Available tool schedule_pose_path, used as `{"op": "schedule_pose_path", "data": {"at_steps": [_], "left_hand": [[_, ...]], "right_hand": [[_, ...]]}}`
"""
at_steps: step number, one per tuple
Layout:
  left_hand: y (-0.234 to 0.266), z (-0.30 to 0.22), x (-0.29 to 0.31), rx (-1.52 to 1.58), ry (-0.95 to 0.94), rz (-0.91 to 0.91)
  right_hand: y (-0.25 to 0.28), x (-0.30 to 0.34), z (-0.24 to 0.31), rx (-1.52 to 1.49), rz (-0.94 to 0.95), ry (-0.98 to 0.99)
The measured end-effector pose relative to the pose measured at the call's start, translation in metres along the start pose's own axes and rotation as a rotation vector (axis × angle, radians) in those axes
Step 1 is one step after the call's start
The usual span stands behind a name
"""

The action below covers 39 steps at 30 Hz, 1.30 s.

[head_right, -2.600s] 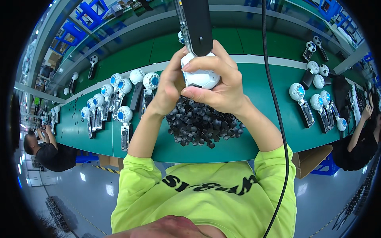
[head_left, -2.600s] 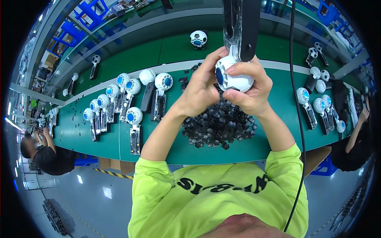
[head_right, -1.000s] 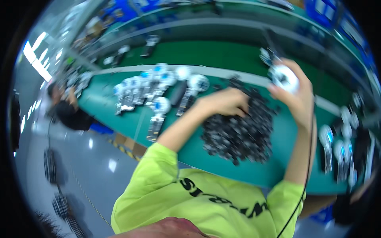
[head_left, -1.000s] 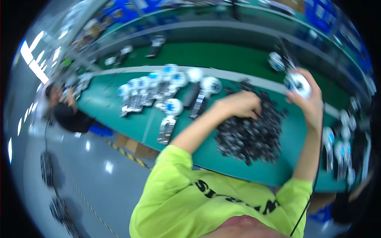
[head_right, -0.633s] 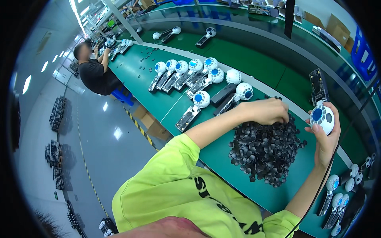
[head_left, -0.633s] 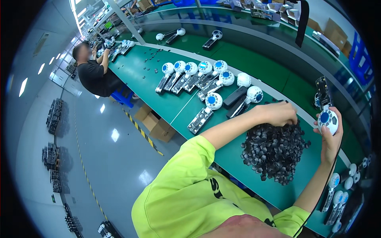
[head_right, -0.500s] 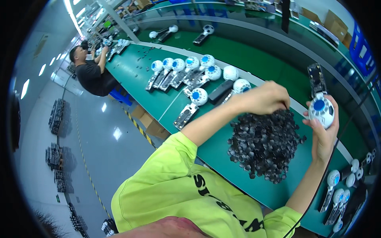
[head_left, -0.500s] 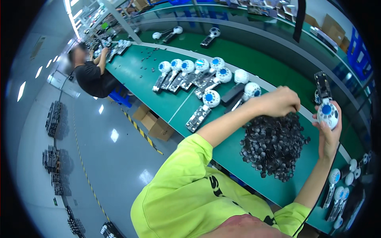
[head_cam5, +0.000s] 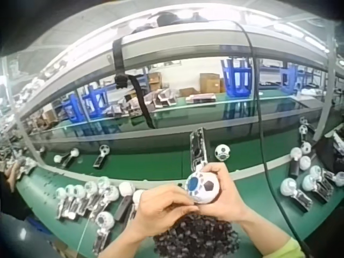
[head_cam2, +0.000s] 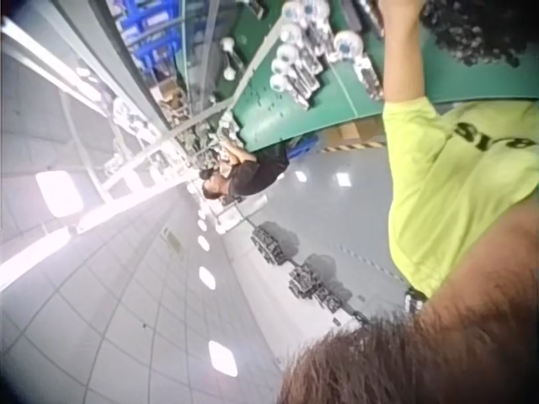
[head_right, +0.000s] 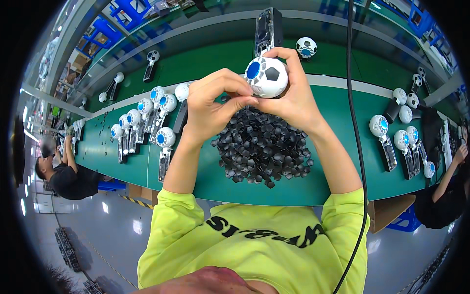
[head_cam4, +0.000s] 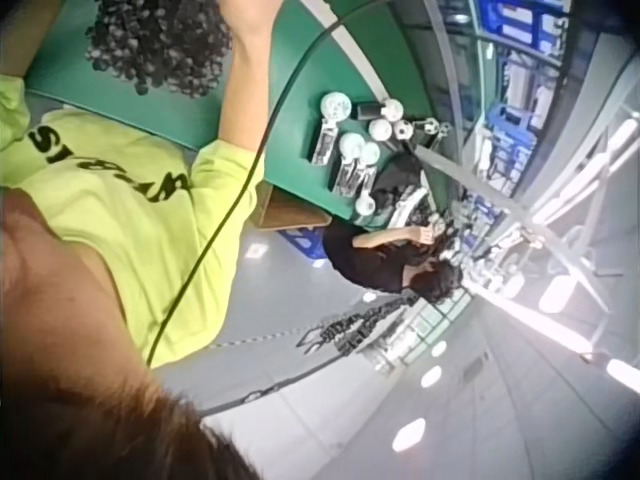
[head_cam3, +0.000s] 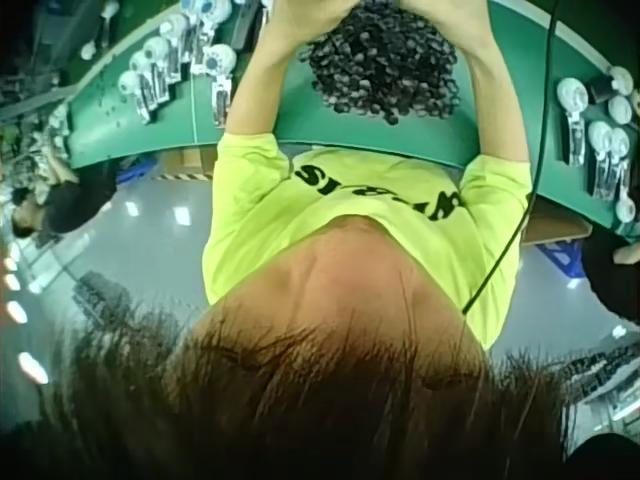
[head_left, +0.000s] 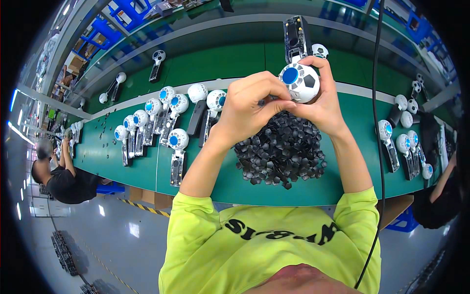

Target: Assembling handheld electronic devices with a soccer ball design on a production line.

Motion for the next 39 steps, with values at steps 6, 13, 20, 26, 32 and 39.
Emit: {"op": "schedule_pose_path", "data": {"at_steps": [6, 13, 20, 26, 32, 39], "left_hand": [[-0.004, -0.022, 0.005, -0.208, -0.434, -0.016], [-0.002, -0.029, 0.005, -0.217, -0.465, -0.016], [-0.001, -0.028, 0.004, -0.217, -0.442, 0.011], [0.001, -0.026, 0.002, -0.249, -0.415, 0.062], [0.007, -0.013, 0.000, -0.139, -0.240, 0.059], [0.004, 0.028, 0.006, 0.338, 0.357, -0.073]], "right_hand": [[-0.009, 0.008, 0.016, 0.037, 0.023, 0.185], [-0.011, 0.009, 0.044, 0.350, 0.103, 0.357], [-0.013, 0.010, 0.050, 0.385, 0.080, 0.353], [-0.014, 0.011, 0.046, 0.418, 0.055, 0.343], [-0.015, 0.012, 0.039, 0.334, 0.025, 0.306], [-0.025, 0.015, 0.037, 0.321, 0.099, 0.301]]}}
Point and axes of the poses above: each hand's wrist, its own x-axis away from the middle knuckle, its own y-axis out of the back of the hand, z = x × y, the point moved 6 cm from there along -x, towards the middle knuckle, and after that the axes turned 7 degrees about -z, right-handed, at the moved point
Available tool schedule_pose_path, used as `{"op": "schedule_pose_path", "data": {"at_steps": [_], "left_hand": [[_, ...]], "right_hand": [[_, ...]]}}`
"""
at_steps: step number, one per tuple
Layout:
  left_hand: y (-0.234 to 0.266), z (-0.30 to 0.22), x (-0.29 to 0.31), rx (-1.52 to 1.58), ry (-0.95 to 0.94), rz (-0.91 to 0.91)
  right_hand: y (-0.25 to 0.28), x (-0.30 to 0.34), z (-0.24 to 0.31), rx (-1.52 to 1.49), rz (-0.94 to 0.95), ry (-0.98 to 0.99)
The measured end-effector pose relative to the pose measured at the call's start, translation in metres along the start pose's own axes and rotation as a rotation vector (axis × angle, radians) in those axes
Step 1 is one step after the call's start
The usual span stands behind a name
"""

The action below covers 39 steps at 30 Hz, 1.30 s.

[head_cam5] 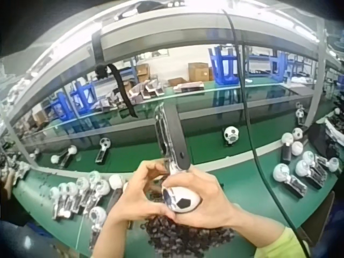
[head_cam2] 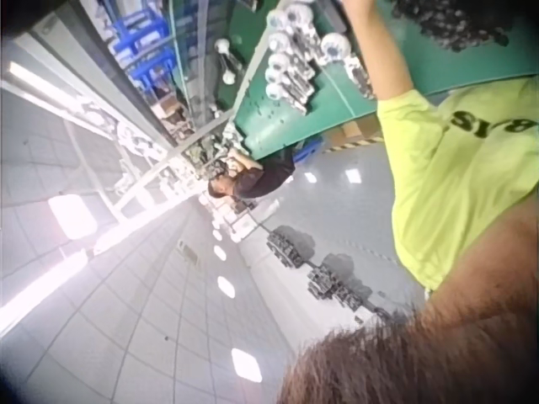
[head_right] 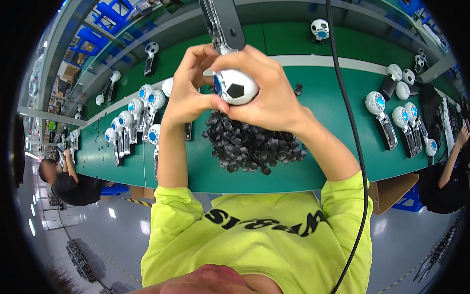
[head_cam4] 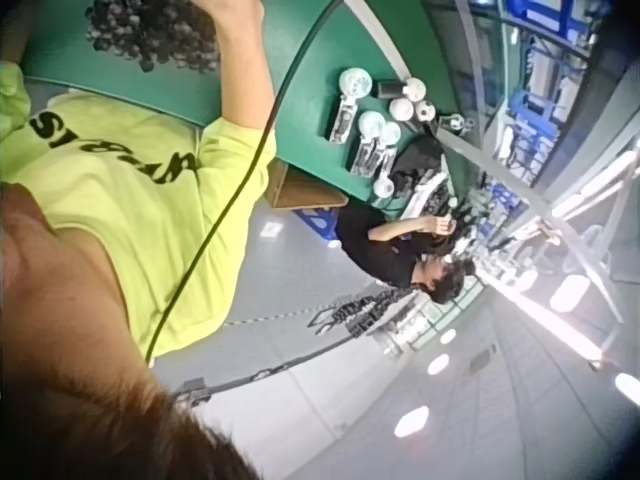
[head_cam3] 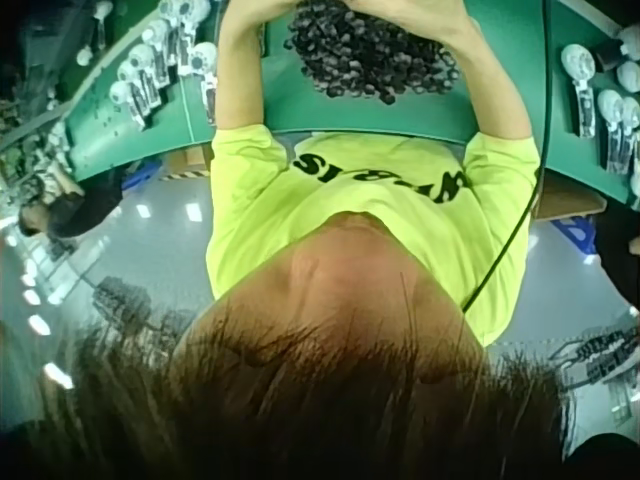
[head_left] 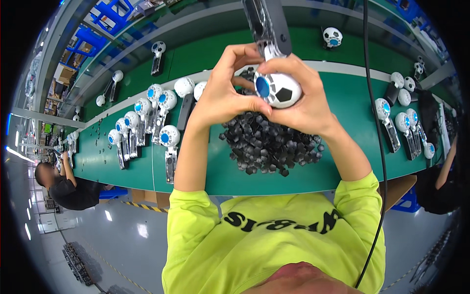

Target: Assembling handheld electronic devices with a soccer ball design on a production line.

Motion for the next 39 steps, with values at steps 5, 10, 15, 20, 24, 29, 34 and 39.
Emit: {"op": "schedule_pose_path", "data": {"at_steps": [5, 10, 15, 20, 24, 29, 34, 39], "left_hand": [[-0.008, 0.002, 0.002, 0.046, -0.117, 0.101], [-0.013, 0.005, 0.004, -0.333, -0.253, 0.310], [-0.013, -0.002, 0.002, -0.300, -0.208, 0.157], [0.013, 0.028, 0.004, -0.890, 0.025, 0.576], [0.017, 0.069, 0.010, -1.045, 0.445, 0.668], [0.016, 0.095, 0.032, -1.118, 0.508, 0.701], [-0.002, 0.108, 0.019, -1.061, 0.406, 0.758], [-0.011, 0.090, 0.010, -0.960, 0.232, 0.779]], "right_hand": [[0.008, -0.003, -0.001, -0.033, -0.037, -0.018], [0.011, -0.002, -0.008, -0.045, -0.046, -0.005], [0.016, -0.007, -0.015, -0.069, -0.022, -0.080], [0.027, -0.005, -0.025, 0.093, 0.110, -0.402], [0.027, -0.001, -0.049, 0.020, 0.072, -0.468], [0.039, -0.013, -0.024, 0.004, -0.055, -0.339], [0.065, -0.016, -0.019, -0.060, -0.074, -0.415], [0.069, -0.015, -0.019, -0.090, -0.073, -0.428]]}}
Point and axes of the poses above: each hand's wrist, its own x-axis away from the middle knuckle, its own y-axis out of the back of the hand, z = x × y, the point moved 6 cm from there along -x, towards the middle knuckle, and after that the axes turned 7 degrees about -z, right-handed, at the moved point
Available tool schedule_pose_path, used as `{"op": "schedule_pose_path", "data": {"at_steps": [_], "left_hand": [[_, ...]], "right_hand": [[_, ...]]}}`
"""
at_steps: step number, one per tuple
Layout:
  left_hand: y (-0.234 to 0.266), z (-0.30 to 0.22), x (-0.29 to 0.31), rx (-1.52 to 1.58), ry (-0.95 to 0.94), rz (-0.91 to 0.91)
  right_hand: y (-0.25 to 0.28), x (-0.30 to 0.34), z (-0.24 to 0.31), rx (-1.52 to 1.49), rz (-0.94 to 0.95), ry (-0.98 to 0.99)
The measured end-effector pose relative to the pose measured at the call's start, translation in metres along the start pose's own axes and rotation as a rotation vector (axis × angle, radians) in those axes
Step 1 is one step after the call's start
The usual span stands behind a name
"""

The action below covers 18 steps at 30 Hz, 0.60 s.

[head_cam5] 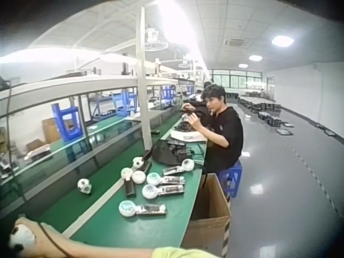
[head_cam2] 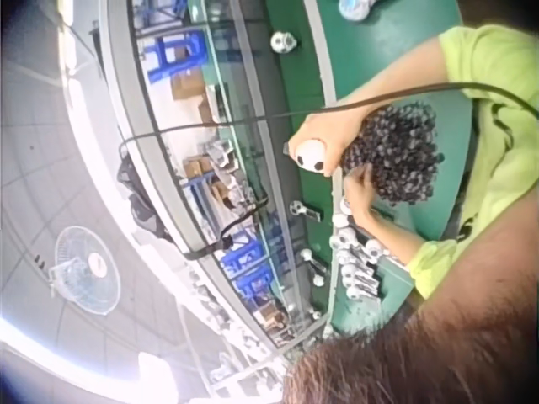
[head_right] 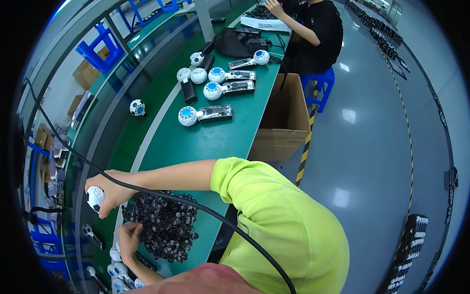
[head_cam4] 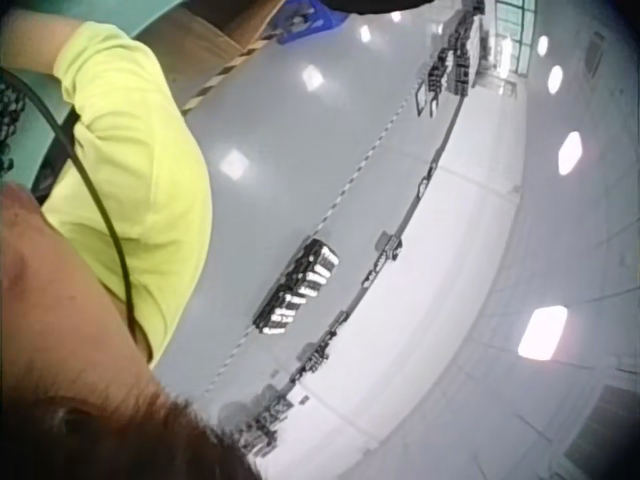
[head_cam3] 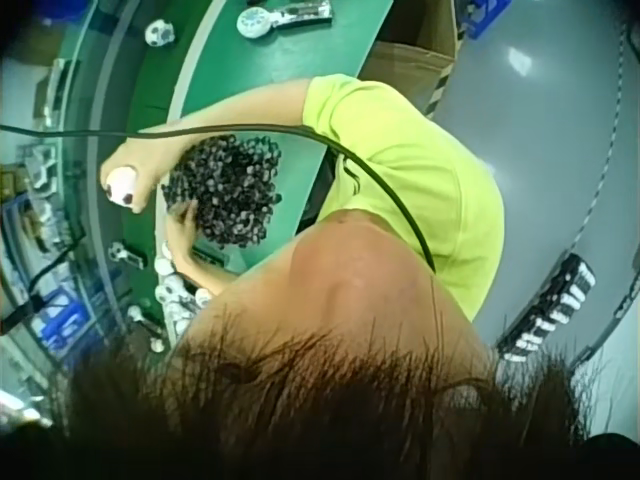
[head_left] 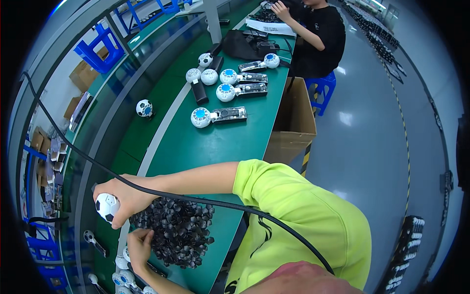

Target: Assembling handheld electronic devices with a soccer ball design on a production line.

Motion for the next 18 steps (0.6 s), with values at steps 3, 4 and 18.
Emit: {"op": "schedule_pose_path", "data": {"at_steps": [3, 4, 18], "left_hand": [[0.039, -0.026, 0.027, 0.104, -0.339, -0.587], [0.045, -0.033, 0.031, 0.119, -0.358, -0.633], [0.039, -0.012, 0.024, 0.015, -0.046, -0.459]], "right_hand": [[-0.015, 0.001, 0.003, -0.011, 0.007, 0.061], [-0.014, 0.000, 0.001, 0.032, -0.025, 0.089], [-0.009, -0.017, -0.026, -0.011, -0.146, 0.037]]}}
Point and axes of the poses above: each hand's wrist, its own x-axis away from the middle knuckle, its own y-axis out of the back of the hand, z = x × y, the point moved 6 cm from there along -x, towards the middle knuckle, and after that the axes turned 7 degrees about -z, right-handed, at the moved point
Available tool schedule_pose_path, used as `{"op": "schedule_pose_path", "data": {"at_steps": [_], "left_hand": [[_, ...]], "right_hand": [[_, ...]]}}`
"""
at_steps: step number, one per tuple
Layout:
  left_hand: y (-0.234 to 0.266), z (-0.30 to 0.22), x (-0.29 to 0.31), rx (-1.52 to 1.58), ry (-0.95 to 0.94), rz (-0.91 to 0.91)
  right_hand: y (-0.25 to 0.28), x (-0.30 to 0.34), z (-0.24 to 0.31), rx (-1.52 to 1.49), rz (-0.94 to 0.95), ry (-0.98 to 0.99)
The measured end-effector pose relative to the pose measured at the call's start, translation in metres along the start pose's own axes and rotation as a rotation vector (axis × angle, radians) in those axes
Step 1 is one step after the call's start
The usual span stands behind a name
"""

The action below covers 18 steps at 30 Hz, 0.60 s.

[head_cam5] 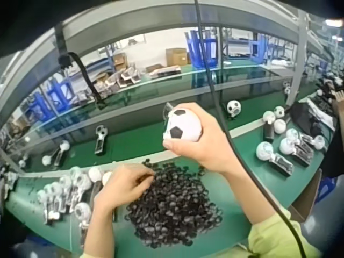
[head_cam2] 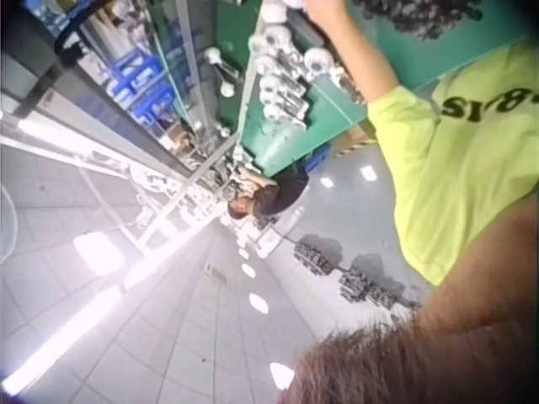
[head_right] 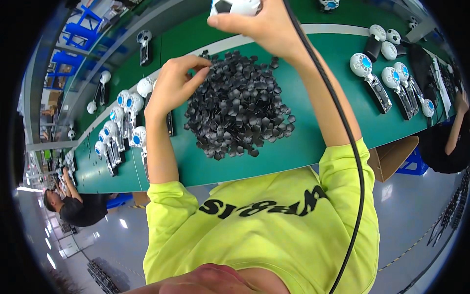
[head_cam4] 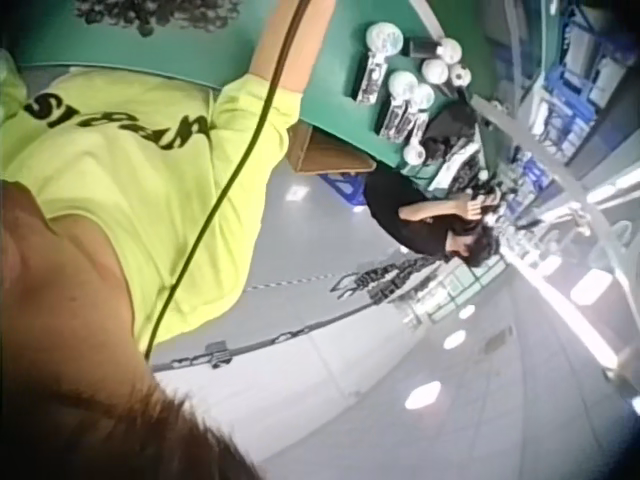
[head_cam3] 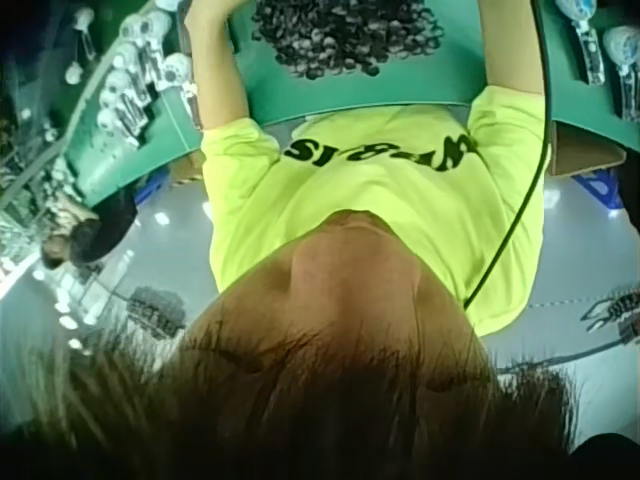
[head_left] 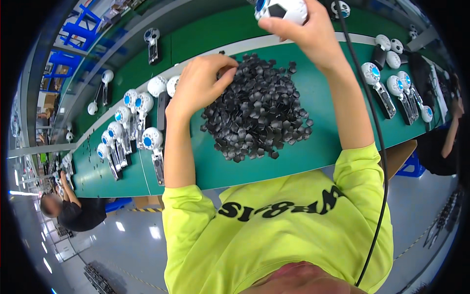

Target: Assembling handheld electronic devices with a soccer ball design on a production line.

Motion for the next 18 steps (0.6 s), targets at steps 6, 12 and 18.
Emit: {"op": "schedule_pose_path", "data": {"at_steps": [6, 12, 18], "left_hand": [[-0.039, 0.013, -0.009, -0.162, -0.089, 0.004], [-0.068, 0.029, -0.004, -0.119, -0.162, 0.005], [-0.073, 0.032, -0.010, -0.010, -0.141, 0.055]], "right_hand": [[0.010, -0.002, -0.015, -0.017, 0.012, -0.280], [0.015, -0.004, -0.025, 0.041, 0.081, -0.299], [0.020, -0.003, -0.024, -0.050, 0.245, -0.136]]}}
Point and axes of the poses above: each hand's wrist, its own x-axis away from the middle knuckle, its own y-axis out of the back of the hand, z = x × y, the point moved 6 cm from there along -x, towards the middle knuckle, and after that the axes turned 7 degrees about -z, right-handed, at the moved point
